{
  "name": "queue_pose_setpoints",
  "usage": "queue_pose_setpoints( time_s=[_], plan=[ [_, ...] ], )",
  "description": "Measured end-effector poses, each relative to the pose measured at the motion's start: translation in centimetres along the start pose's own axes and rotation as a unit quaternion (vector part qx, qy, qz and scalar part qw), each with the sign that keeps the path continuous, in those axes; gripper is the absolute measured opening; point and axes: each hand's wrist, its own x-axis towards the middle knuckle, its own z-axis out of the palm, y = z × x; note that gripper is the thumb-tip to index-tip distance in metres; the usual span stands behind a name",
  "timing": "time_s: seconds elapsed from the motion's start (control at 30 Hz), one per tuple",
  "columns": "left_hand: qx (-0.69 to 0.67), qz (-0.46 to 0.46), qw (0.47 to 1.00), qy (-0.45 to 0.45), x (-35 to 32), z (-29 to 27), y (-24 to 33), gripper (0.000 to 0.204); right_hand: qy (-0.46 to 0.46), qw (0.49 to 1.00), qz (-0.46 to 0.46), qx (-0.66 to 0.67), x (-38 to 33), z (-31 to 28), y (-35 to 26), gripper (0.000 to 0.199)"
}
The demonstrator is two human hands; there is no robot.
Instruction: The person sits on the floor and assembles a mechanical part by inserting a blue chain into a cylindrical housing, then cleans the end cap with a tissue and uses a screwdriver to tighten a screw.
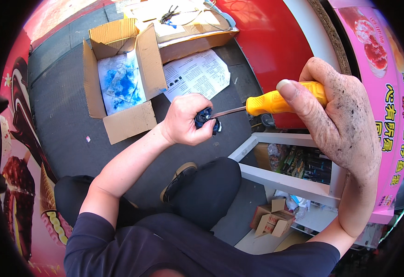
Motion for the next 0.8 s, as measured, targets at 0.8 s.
queue_pose_setpoints(
  time_s=[0.8],
  plan=[
    [0.001, 0.044, 0.999, -0.003, -4.2, 4.3, 3.0, 0.023, -0.116, 0.968, -0.067, -0.213, -4.5, 2.1, -4.6, 0.03]
  ],
)
